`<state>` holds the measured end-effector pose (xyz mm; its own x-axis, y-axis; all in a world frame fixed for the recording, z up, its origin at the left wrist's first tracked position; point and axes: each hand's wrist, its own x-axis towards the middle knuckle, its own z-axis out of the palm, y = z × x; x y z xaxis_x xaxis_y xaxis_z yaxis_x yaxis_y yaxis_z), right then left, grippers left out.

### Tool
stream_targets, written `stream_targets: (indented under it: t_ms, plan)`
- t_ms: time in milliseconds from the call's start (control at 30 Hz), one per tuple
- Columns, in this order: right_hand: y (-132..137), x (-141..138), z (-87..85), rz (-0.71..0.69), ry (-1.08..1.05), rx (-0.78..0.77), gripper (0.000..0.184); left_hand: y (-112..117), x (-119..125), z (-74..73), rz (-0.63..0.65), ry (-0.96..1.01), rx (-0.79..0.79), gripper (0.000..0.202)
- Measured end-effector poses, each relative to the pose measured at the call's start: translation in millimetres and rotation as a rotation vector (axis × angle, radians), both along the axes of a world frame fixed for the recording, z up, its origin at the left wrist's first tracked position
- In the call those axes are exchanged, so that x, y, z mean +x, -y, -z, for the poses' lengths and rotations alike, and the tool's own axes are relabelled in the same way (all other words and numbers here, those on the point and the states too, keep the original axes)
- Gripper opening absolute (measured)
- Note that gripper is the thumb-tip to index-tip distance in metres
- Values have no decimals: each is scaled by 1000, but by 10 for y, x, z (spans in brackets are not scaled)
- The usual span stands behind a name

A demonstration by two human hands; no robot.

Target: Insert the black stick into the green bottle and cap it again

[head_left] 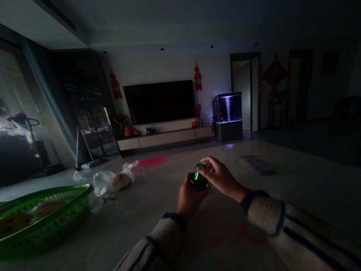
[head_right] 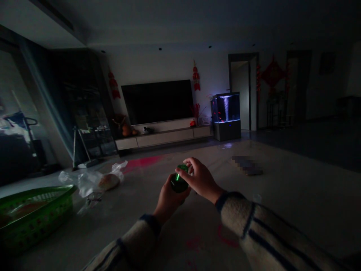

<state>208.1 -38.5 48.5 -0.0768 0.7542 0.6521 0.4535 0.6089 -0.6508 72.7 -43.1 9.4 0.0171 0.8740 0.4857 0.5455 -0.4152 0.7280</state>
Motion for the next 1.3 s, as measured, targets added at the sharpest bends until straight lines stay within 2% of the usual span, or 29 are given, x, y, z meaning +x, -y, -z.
stream_targets:
  t_ms: [100, 200, 367, 667, 800, 1000, 1067, 1167, 1233, 1300]
  plan:
    - [67, 38, -64, 126, 188, 73, 31, 35, 5, -22, -27, -67, -9, 45]
    - [92, 59, -92, 152, 257, 70, 28, 66, 6, -60, -43, -110, 0, 43]
    - [76, 75, -98, 65, 234, 52, 28, 74, -11, -107, -91, -183, -12, 46]
    - [72, 80, -105, 12, 243, 42, 26, 78, -23, -131, -110, -207, -31, 46]
    - [34, 107, -95, -91, 267, 85, 22, 61, -41, -115, -107, -208, -40, 46]
    - [8, 150, -69, -156, 300, 99, 31, 44, -59, -85, -104, -197, -32, 44]
    - [31, 143, -71, -114, 318, 85, 40, 60, -54, -101, -108, -192, -27, 43]
    - [74, 103, -77, 50, 297, 7, 49, 96, -39, -136, -104, -184, -16, 43]
    - [91, 70, -77, 143, 265, -21, 44, 111, -28, -150, -98, -183, -21, 43]
    - [90, 48, -70, 159, 246, -12, 37, 113, -22, -149, -101, -189, -29, 43]
